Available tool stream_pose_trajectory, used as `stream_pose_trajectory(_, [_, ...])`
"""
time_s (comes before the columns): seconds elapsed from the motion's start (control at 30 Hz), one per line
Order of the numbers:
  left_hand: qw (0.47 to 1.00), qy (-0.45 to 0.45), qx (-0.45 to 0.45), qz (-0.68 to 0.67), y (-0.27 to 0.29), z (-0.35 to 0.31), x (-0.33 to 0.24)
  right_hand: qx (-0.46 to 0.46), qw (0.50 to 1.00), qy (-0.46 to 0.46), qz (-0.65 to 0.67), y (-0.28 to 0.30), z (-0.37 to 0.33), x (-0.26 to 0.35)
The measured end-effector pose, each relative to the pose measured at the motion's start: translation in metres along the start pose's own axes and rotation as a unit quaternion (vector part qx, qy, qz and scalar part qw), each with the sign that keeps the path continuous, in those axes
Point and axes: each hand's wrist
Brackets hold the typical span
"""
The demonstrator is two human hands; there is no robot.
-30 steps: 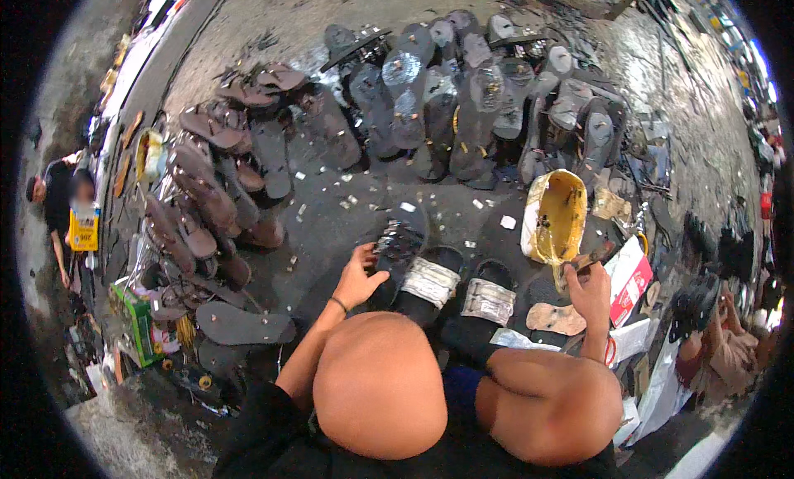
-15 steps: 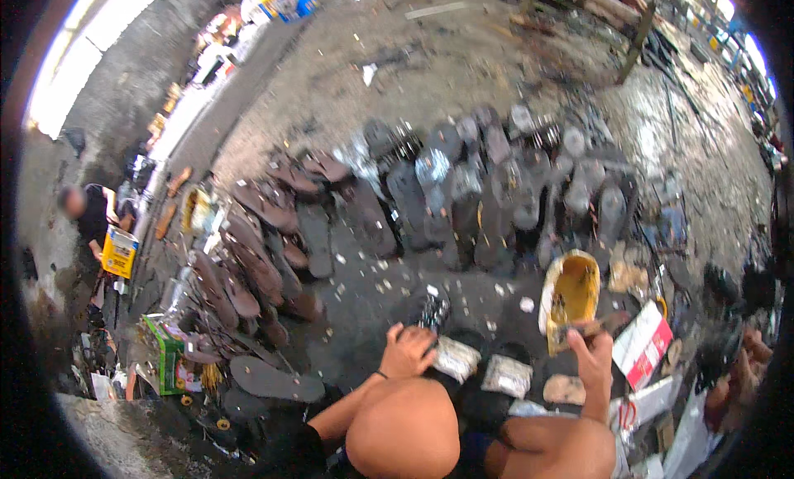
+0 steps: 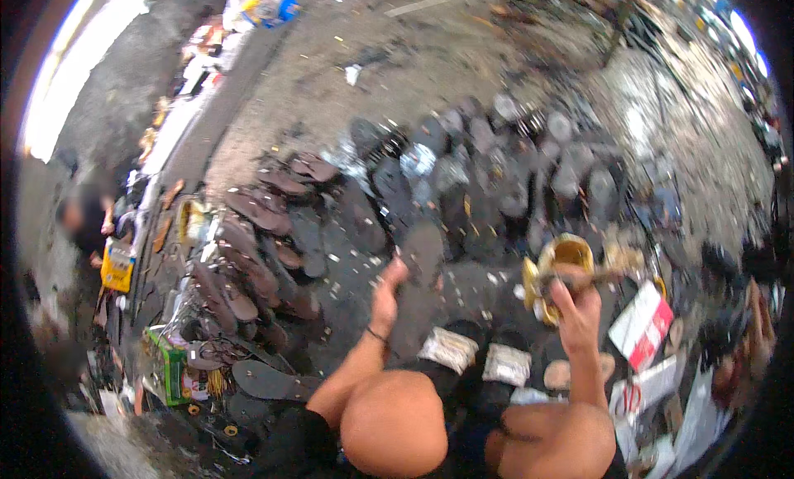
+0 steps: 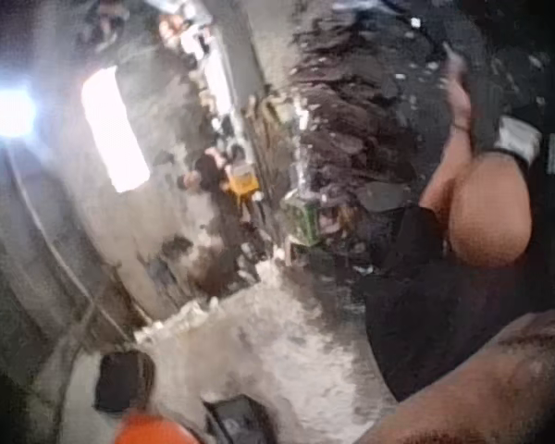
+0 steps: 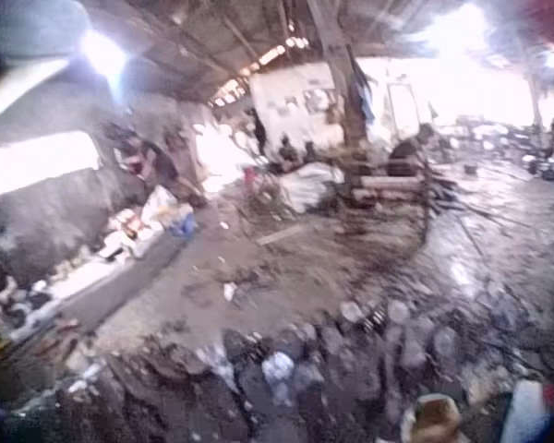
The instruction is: The person sits on the ground and repeatedly picks up black flip-flops, applies a yellowish substance to the soles with a brush, and places them back into a pile. The person continues this process for multiple flip-flops throughout the clip.
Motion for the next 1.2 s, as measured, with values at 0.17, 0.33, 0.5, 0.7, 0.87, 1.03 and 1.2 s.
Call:
stream_pose_trajectory(0.17, [0.934,0.073,0.136,-0.323,-0.087,0.009,-0.026,0.044,0.989,0.056,0.133,-0.03,0.024,0.057])
stream_pose_trajectory(0.33, [0.962,0.079,0.13,-0.225,-0.112,0.014,-0.015,0.04,0.988,0.091,0.119,-0.041,0.043,0.077])
stream_pose_trajectory(0.5, [0.974,0.05,0.124,-0.182,-0.117,0.016,-0.004,-0.011,0.984,0.099,0.151,-0.052,0.058,0.071])
stream_pose_trajectory(0.7, [0.987,0.061,0.099,-0.115,-0.116,0.018,0.009,-0.056,0.961,0.241,-0.125,-0.067,0.06,0.055])
stream_pose_trajectory(0.87, [0.988,0.02,0.1,-0.118,-0.121,0.017,-0.004,-0.062,0.961,0.259,-0.08,-0.087,0.051,0.057])
stream_pose_trajectory(1.03, [0.994,-0.096,0.051,-0.021,-0.118,0.019,-0.017,-0.077,0.993,0.084,-0.01,-0.071,0.082,0.028])
stream_pose_trajectory(1.2, [0.984,-0.171,-0.037,-0.034,-0.096,0.028,0.004,-0.083,0.981,0.149,-0.095,-0.082,0.078,0.024])
Point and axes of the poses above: each hand's wrist, its own z-axis towards the middle knuckle, its own y-axis out of the back of the hand, x = y × z, and after that the axes turned 11 degrees about -z, right-handed
